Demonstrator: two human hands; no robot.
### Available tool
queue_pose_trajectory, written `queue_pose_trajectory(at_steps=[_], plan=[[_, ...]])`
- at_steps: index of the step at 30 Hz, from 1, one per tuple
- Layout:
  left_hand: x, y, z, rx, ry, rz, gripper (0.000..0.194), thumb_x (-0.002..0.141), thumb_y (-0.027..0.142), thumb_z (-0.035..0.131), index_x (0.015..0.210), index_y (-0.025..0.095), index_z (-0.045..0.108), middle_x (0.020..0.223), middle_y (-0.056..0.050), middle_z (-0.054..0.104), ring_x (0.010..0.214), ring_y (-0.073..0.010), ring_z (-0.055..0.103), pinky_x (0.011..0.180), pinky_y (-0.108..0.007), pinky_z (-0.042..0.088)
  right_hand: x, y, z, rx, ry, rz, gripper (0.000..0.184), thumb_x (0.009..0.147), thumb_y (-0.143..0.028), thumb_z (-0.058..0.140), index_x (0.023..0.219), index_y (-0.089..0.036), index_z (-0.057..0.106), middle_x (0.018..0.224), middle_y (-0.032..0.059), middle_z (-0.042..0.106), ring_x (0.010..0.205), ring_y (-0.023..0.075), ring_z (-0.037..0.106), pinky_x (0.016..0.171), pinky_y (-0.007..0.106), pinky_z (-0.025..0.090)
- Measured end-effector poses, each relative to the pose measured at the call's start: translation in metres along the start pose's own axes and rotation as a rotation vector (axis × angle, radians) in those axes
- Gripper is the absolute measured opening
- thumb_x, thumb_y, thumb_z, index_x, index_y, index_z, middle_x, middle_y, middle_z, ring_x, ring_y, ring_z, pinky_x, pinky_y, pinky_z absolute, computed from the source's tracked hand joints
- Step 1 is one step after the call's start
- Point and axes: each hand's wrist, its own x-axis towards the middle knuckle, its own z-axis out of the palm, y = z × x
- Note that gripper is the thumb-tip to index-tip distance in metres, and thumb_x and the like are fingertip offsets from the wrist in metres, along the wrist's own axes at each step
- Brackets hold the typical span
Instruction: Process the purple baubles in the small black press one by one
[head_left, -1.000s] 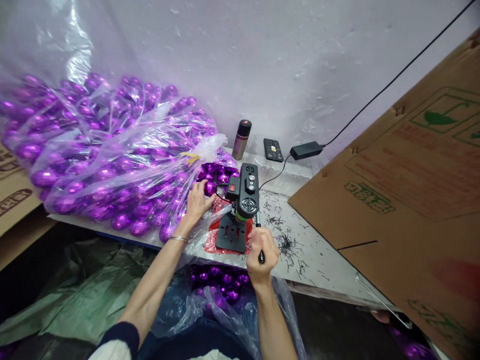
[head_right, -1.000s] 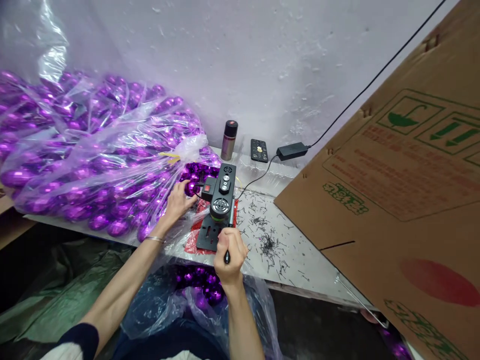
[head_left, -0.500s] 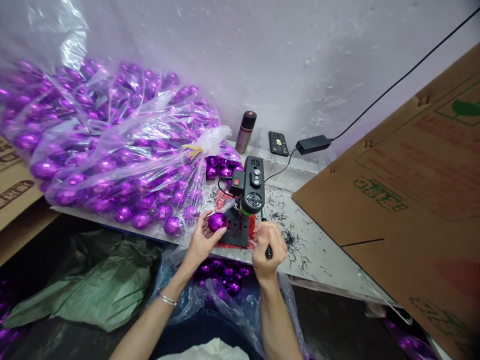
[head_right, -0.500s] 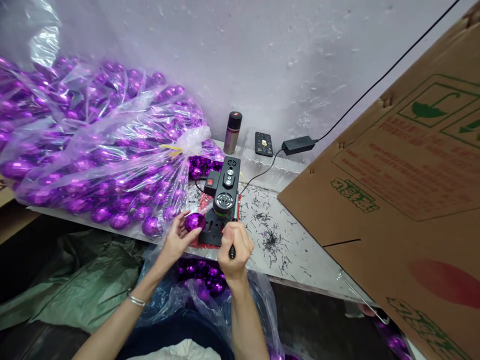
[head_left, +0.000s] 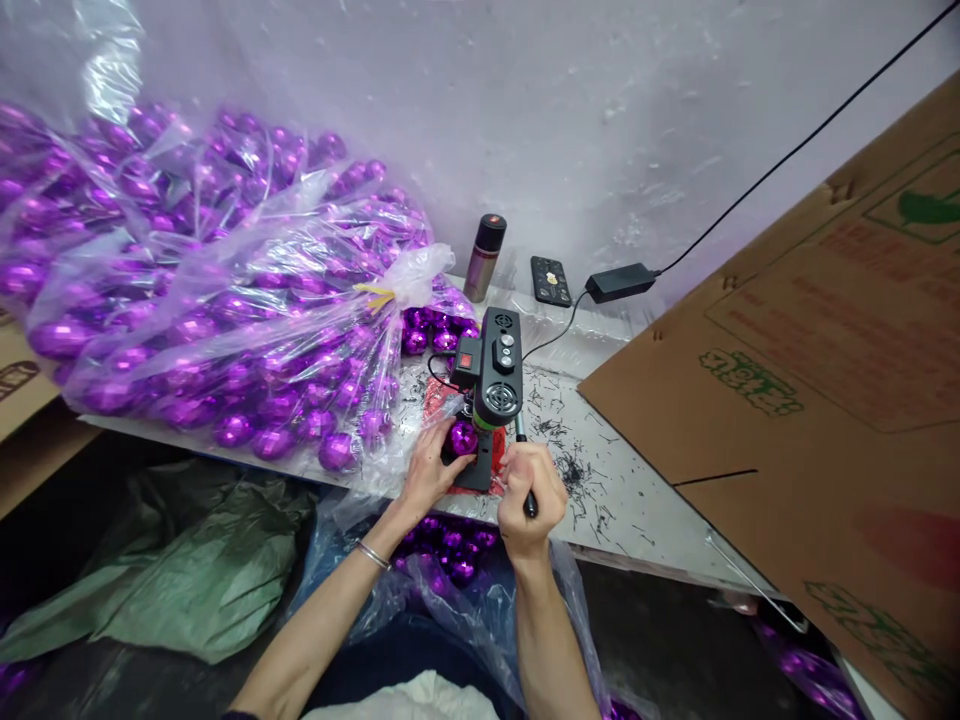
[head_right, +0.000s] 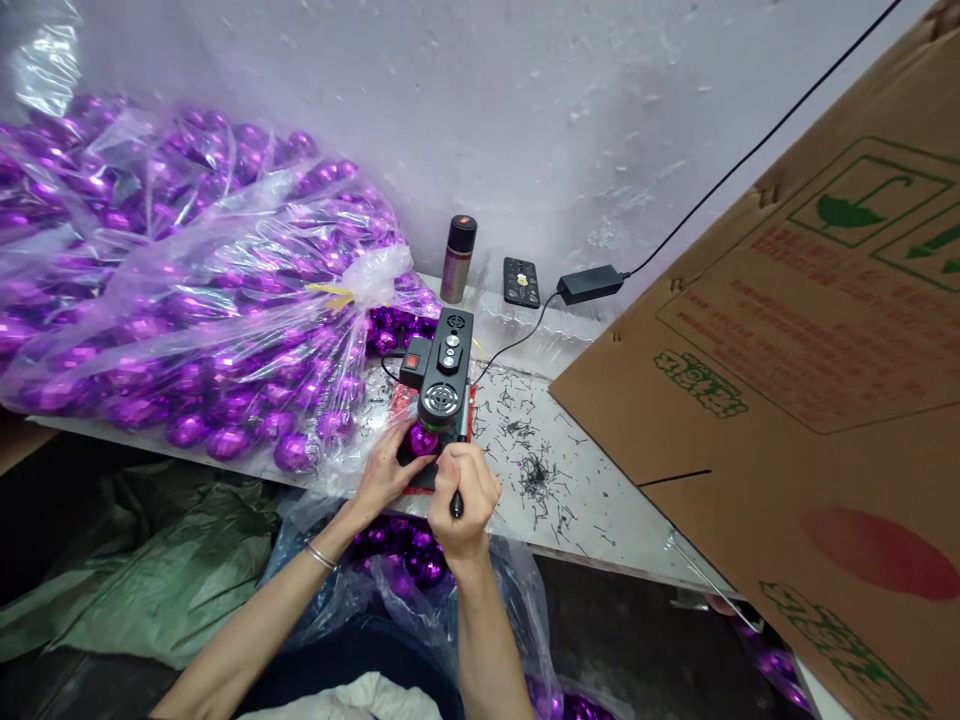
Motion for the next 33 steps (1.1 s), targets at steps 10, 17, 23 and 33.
queue_pose_trajectory(at_steps=[10,17,23,33], plan=[[-0.004,-0.001,0.009,0.026,-0.031,0.058,0.058,0.089,0.04,0.076,0.141,0.022,0.056,0.137,-0.014,0.068,0.129,-0.0316,0.064,0.109,-0.051,0.051,-0.004,0.001,-0.001,-0.004,-0.016,0.004,0.029,0.096,-0.006,0.044,0.073,-0.022,0.049,0.069,-0.0015,0.056,0.066,0.012,0.058,0.059,0.027,0.044],[-0.004,-0.003,0.012,-0.012,-0.021,0.029,0.055,0.089,0.042,0.075,0.139,0.023,0.061,0.134,-0.013,0.072,0.127,-0.031,0.066,0.111,-0.051,0.05,-0.012,0.004,0.0,0.004,-0.006,0.027,0.028,0.096,-0.008,0.045,0.073,-0.022,0.052,0.069,-0.0007,0.059,0.066,0.0136,0.059,0.06,0.028,0.045],[-0.005,-0.002,0.013,-0.035,-0.013,0.037,0.055,0.089,0.043,0.076,0.138,0.023,0.062,0.131,-0.013,0.072,0.125,-0.031,0.067,0.11,-0.051,0.05,-0.029,0.014,0.006,-0.011,0.026,0.016,0.028,0.099,-0.014,0.043,0.074,-0.022,0.053,0.072,0.0001,0.06,0.065,0.013,0.059,0.059,0.028,0.046],[-0.005,0.002,0.01,-0.02,-0.049,0.019,0.055,0.088,0.042,0.077,0.138,0.024,0.061,0.13,-0.013,0.072,0.126,-0.0324,0.065,0.108,-0.053,0.051,-0.058,0.034,0.02,0.038,0.122,0.035,0.032,0.103,-0.028,0.04,0.074,-0.024,0.051,0.071,0.0007,0.058,0.063,0.0163,0.06,0.062,0.034,0.052]])
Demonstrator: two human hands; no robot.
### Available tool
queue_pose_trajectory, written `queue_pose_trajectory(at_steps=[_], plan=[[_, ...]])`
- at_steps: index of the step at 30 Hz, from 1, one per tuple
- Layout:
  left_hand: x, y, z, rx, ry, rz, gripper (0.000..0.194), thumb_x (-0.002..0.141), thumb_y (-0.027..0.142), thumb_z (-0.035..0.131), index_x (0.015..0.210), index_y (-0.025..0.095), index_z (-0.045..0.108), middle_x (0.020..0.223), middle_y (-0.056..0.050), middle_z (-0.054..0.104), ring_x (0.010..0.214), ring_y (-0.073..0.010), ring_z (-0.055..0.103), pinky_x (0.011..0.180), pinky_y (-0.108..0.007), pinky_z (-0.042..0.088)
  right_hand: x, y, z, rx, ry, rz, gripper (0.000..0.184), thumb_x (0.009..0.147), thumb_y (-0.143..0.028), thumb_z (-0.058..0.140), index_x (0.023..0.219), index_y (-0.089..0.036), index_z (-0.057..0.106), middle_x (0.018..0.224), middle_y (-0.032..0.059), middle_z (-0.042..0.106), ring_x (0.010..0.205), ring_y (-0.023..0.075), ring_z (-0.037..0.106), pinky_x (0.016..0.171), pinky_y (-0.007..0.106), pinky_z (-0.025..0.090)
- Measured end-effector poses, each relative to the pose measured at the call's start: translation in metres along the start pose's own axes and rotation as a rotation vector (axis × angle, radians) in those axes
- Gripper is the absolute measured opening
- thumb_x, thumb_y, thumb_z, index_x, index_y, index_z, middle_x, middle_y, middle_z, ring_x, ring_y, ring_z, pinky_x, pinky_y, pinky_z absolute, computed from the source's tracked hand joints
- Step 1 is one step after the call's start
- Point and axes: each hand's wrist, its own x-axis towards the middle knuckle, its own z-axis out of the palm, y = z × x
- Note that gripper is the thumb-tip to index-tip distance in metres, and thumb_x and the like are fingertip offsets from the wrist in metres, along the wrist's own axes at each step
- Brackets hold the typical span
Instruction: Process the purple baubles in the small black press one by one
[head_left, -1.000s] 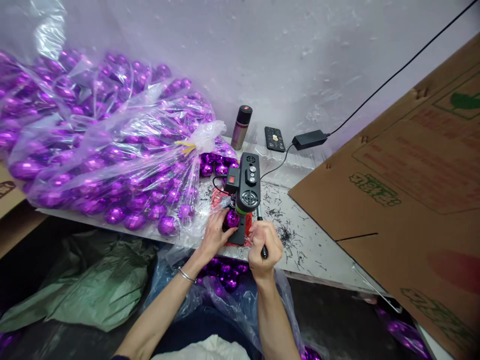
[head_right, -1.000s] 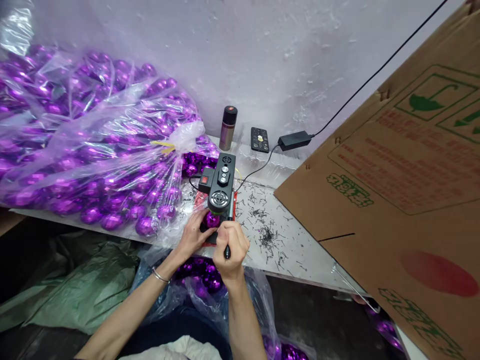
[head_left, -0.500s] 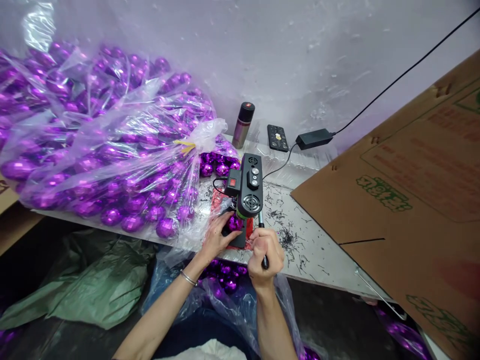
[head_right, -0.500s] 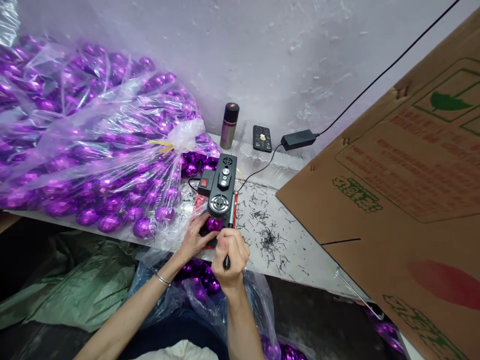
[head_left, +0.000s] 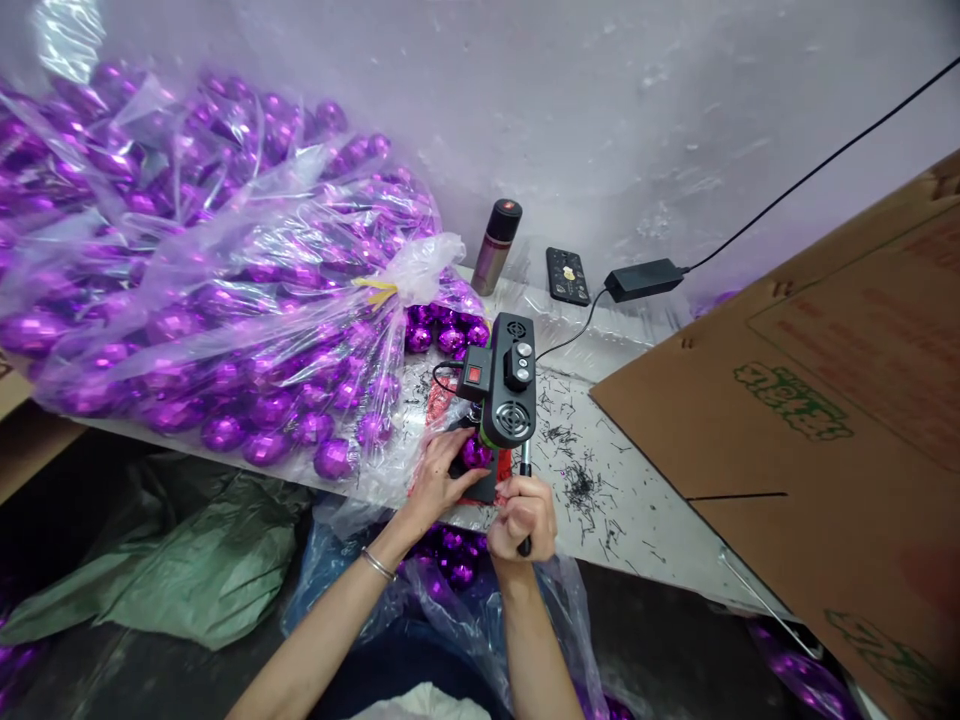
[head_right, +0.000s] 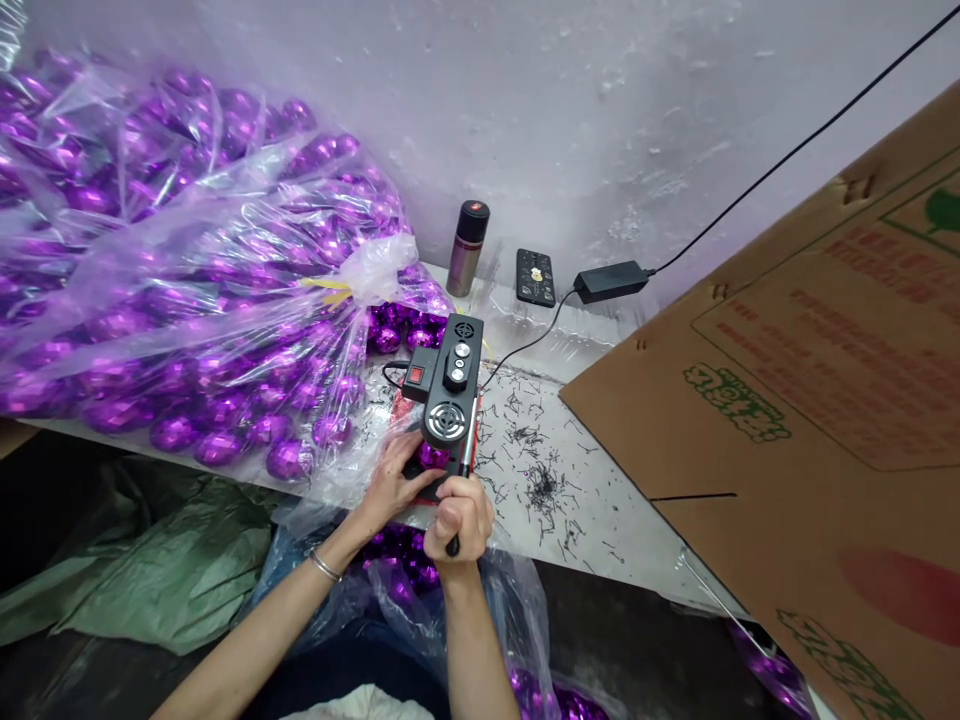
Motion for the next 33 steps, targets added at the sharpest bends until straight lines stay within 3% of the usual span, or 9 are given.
queue_pose_trajectory(at_steps=[8,18,24,26,29,33], plan=[[0.0,0.0,0.002,0.002,0.013,0.029,0.055,0.09,0.045,0.074,0.139,0.023,0.06,0.13,-0.014,0.071,0.124,-0.0316,0.066,0.106,-0.051,0.052,0.005,0.001,0.001,-0.071,0.008,-0.069,0.037,0.106,-0.026,0.034,0.071,-0.023,0.047,0.072,-0.0019,0.056,0.062,0.0116,0.058,0.069,0.032,0.052],[0.002,-0.001,0.004,-0.032,0.054,0.063,0.053,0.091,0.042,0.075,0.137,0.02,0.061,0.129,-0.015,0.072,0.123,-0.0313,0.067,0.105,-0.05,0.053,0.002,0.01,0.005,-0.044,-0.023,-0.154,0.035,0.105,-0.023,0.034,0.072,-0.023,0.045,0.072,-0.0024,0.054,0.063,0.0112,0.058,0.064,0.029,0.051],[0.005,-0.002,0.003,-0.041,0.041,0.069,0.054,0.092,0.042,0.073,0.139,0.021,0.057,0.133,-0.015,0.071,0.127,-0.0309,0.066,0.107,-0.05,0.053,0.03,-0.016,-0.003,-0.032,-0.018,0.014,0.036,0.102,-0.017,0.041,0.067,-0.022,0.047,0.067,-0.0007,0.054,0.064,0.0133,0.056,0.058,0.029,0.043],[-0.004,-0.001,0.0,-0.029,0.052,0.084,0.054,0.093,0.039,0.071,0.141,0.021,0.054,0.135,-0.015,0.07,0.127,-0.0305,0.066,0.109,-0.052,0.052,0.045,-0.028,-0.007,-0.031,-0.024,0.077,0.033,0.101,-0.015,0.043,0.069,-0.022,0.049,0.066,-0.0008,0.054,0.062,0.0131,0.055,0.058,0.029,0.042],[-0.038,0.002,-0.007,-0.001,0.052,0.159,0.052,0.096,0.034,0.066,0.144,0.021,0.049,0.14,-0.016,0.065,0.133,-0.0308,0.063,0.115,-0.056,0.048,0.055,-0.037,-0.009,-0.017,-0.054,0.067,0.033,0.099,-0.012,0.044,0.068,-0.021,0.05,0.067,-0.001,0.055,0.064,0.0132,0.056,0.059,0.029,0.042],[-0.074,0.006,-0.023,-0.051,-0.078,0.214,0.083,0.089,0.05,0.073,0.157,0.021,0.035,0.156,-0.021,0.051,0.145,-0.0363,0.051,0.117,-0.057,0.046,0.046,-0.032,-0.01,-0.023,-0.089,0.021,0.032,0.098,-0.007,0.043,0.07,-0.021,0.05,0.069,-0.0008,0.056,0.067,0.0125,0.058,0.061,0.028,0.044]])
